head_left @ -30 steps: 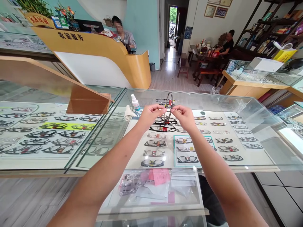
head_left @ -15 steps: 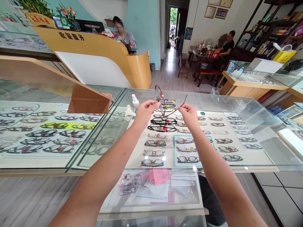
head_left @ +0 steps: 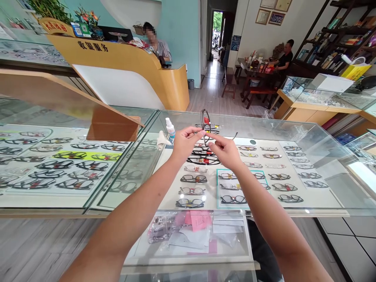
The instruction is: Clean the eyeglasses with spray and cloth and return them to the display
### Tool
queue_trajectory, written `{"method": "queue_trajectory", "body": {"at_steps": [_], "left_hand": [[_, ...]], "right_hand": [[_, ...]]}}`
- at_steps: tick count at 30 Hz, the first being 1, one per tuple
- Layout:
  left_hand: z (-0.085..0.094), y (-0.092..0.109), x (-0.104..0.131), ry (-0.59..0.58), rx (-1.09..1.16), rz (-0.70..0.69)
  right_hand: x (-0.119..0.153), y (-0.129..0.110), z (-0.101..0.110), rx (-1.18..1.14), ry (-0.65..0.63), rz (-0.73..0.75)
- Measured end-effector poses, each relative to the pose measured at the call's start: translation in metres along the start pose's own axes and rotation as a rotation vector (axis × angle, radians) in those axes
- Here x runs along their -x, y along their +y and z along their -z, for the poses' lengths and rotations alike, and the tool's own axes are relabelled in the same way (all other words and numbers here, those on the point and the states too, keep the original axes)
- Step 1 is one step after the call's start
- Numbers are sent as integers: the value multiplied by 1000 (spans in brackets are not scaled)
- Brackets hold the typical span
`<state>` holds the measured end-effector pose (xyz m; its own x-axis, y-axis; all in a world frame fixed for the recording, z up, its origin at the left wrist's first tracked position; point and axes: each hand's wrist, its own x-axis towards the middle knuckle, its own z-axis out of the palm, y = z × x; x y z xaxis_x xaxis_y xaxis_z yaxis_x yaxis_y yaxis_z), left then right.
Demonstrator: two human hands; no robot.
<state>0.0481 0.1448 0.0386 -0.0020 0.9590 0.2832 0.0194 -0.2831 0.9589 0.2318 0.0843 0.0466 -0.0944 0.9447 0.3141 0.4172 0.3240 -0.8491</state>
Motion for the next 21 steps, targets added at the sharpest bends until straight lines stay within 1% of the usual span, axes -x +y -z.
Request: {"method": "queue_trajectory", "body": {"at_steps": [2, 4, 6, 10, 12, 14, 15, 16, 18, 20, 21], "left_hand": [[-2, 1, 3, -16, -1, -27], [-1, 2, 4, -25, 0, -43], [-1, 4, 4, -36, -21, -49], [1, 5, 6, -84, -109, -84], [1, 4, 7, -122, -164, -109], [1, 3, 8, -145, -188, -125], [1, 3, 8, -149, -182, -128], [0, 2, 8, -145, -164, -129], [0, 2, 7, -135, -114, -122], [-1, 2, 7, -143, -66, -87], [-2, 3, 7, -155, -38, -60]], "right_hand": [[0, 0, -1, 80, -2, -17], [-1, 2, 1, 127, 36, -37], [-3, 4, 4, 137, 111, -55], [-5, 9, 11, 81, 318, -62], [-6, 11, 14, 56, 412, -24], [-6, 13, 14, 48, 453, 31], [-7, 14, 13, 52, 434, 50], [-7, 15, 12, 59, 389, 60], [-7, 17, 8, 82, 255, 82], [-8, 19, 2, 108, 145, 134], [-8, 20, -1, 119, 119, 169]]}}
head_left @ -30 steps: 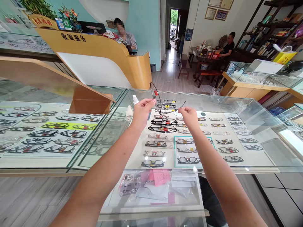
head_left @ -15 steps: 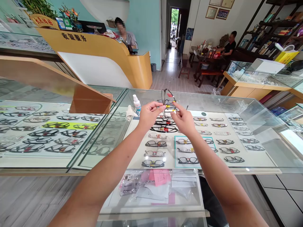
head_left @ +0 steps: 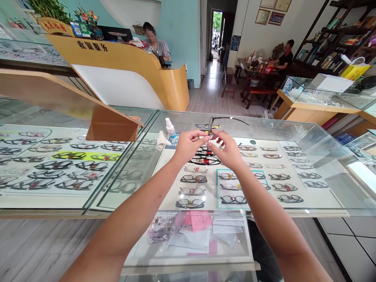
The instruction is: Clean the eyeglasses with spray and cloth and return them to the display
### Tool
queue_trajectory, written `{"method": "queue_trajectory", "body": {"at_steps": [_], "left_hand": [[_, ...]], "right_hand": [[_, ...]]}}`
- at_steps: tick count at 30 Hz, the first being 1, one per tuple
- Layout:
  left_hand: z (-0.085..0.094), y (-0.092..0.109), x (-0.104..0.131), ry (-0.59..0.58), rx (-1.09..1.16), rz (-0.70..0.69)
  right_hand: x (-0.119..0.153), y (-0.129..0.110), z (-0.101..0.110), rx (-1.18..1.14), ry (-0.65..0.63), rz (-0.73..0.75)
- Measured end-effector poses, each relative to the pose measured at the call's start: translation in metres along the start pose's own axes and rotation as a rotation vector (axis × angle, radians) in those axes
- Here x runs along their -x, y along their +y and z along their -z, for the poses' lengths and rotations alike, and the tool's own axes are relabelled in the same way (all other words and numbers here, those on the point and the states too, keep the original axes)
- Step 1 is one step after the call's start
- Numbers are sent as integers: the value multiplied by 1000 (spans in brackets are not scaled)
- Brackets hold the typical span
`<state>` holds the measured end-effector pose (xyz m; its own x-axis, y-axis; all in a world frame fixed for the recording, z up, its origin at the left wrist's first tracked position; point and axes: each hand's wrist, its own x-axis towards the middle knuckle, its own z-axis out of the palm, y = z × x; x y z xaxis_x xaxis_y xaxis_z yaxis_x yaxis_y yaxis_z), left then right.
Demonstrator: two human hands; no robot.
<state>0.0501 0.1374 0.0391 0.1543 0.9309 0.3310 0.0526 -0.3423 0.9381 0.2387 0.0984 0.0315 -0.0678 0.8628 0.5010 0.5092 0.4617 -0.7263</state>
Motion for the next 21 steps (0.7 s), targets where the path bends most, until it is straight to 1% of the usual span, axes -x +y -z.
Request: {"method": "queue_trajectory", "body": {"at_steps": [2, 5, 8, 10, 12, 15, 18, 21], "left_hand": [[-2, 1, 0, -25, 76, 52], [-4, 4, 0, -67, 155, 100], [-3, 6, 0, -114, 103, 73], [1, 7, -1, -85, 17, 9], [8, 7, -4, 14, -80, -69], [23, 1, -14, 223, -172, -163], [42, -11, -27, 441, -236, -190], [56, -29, -39, 701, -348, -202]], "right_hand": [[1, 2, -5, 6, -21, 57], [1, 6, -9, -4, -22, 63], [2, 8, -9, 2, -7, 46], [1, 9, -7, 16, 3, 46], [1, 9, -5, 24, 12, 38], [-1, 9, -1, 21, 20, 6], [-2, 9, 1, 13, 36, -18], [-2, 9, 2, 3, 46, -34]]}}
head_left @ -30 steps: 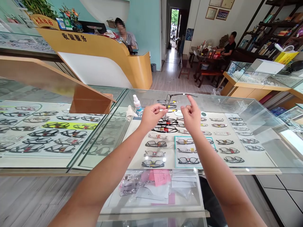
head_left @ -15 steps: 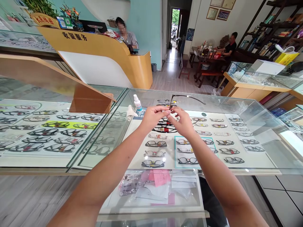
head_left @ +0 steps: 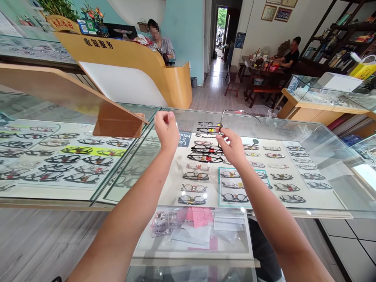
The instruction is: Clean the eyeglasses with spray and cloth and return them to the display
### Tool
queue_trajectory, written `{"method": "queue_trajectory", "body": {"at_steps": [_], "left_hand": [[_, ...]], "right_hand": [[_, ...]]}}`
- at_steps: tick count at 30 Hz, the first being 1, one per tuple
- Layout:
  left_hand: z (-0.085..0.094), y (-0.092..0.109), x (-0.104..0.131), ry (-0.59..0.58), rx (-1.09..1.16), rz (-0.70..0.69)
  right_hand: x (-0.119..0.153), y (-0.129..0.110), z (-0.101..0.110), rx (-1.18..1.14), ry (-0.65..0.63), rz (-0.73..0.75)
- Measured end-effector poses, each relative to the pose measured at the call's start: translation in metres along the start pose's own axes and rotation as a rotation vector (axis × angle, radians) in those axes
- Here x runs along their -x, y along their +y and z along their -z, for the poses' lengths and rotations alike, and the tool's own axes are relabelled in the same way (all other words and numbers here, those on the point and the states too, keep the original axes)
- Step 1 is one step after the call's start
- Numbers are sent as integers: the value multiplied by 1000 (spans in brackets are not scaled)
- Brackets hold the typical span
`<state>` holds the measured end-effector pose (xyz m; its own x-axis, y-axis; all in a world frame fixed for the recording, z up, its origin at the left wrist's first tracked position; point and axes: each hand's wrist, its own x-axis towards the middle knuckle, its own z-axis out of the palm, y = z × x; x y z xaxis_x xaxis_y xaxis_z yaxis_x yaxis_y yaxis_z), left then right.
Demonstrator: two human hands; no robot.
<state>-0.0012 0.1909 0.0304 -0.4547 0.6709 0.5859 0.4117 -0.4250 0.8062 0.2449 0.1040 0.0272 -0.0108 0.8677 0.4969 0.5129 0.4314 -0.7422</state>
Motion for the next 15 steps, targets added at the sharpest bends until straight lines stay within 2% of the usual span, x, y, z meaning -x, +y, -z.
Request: {"method": "queue_trajectory", "body": {"at_steps": [1, 3, 8, 11, 13, 15], "left_hand": [[-1, -7, -2, 42, -55, 14], [-4, -20, -4, 27, -170, 87], [-8, -36, -2, -252, -360, 298], [-7, -36, -1, -349, -451, 298], [-7, -33, -1, -344, -455, 271], [-8, -24, 1, -323, -334, 223]], "right_hand": [[0, 0, 0, -5, 1, -8], [0, -1, 0, -19, -3, -19], [-1, 0, 1, -50, -20, 2], [-1, 1, 0, -66, -25, 3], [-1, 1, 0, -81, -28, -14], [-1, 0, 0, -109, -32, -41]]}}
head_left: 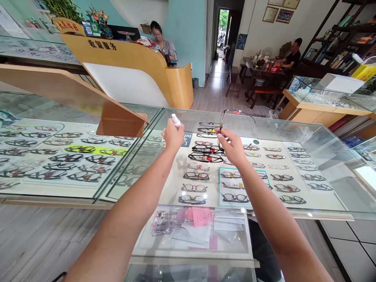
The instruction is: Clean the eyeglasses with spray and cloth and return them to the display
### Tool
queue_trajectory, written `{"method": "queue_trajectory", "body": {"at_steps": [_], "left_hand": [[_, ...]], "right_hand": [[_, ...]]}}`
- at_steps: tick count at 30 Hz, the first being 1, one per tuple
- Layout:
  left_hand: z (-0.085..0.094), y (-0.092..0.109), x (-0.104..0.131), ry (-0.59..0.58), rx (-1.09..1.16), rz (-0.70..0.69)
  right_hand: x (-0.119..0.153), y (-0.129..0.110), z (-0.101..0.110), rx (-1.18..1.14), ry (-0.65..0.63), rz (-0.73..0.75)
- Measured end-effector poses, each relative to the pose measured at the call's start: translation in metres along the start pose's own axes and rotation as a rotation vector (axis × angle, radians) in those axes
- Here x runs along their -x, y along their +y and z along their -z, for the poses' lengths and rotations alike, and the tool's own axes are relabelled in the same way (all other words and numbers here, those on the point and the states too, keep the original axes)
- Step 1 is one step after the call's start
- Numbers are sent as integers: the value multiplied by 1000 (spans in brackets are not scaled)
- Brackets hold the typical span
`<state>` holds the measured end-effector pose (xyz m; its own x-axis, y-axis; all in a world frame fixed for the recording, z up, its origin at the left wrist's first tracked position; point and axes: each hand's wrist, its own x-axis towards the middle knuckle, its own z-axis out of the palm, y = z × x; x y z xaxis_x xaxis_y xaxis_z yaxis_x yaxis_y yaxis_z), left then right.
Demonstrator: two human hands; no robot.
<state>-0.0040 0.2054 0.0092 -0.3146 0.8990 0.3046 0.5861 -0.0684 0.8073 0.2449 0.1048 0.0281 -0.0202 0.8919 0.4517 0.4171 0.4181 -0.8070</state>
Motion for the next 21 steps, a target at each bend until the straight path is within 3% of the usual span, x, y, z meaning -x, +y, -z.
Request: {"method": "queue_trajectory", "body": {"at_steps": [2, 4, 7, 11, 16, 21], "left_hand": [[0, 12, 7, -69, 238, -98], [1, 26, 16, -248, 517, -145], [6, 46, 31, -546, 804, -16], [17, 60, 40, -830, 914, 175], [21, 61, 41, -981, 890, 219], [14, 59, 45, -981, 818, 164]], "right_hand": [[0, -3, 0, -35, -10, -26], [0, -7, 1, -68, -26, -35], [1, -13, 2, -84, -57, -17], [3, -18, 1, -106, -136, -16], [5, -17, -2, -232, -239, -63], [5, -18, -2, -277, -315, -36]]}}
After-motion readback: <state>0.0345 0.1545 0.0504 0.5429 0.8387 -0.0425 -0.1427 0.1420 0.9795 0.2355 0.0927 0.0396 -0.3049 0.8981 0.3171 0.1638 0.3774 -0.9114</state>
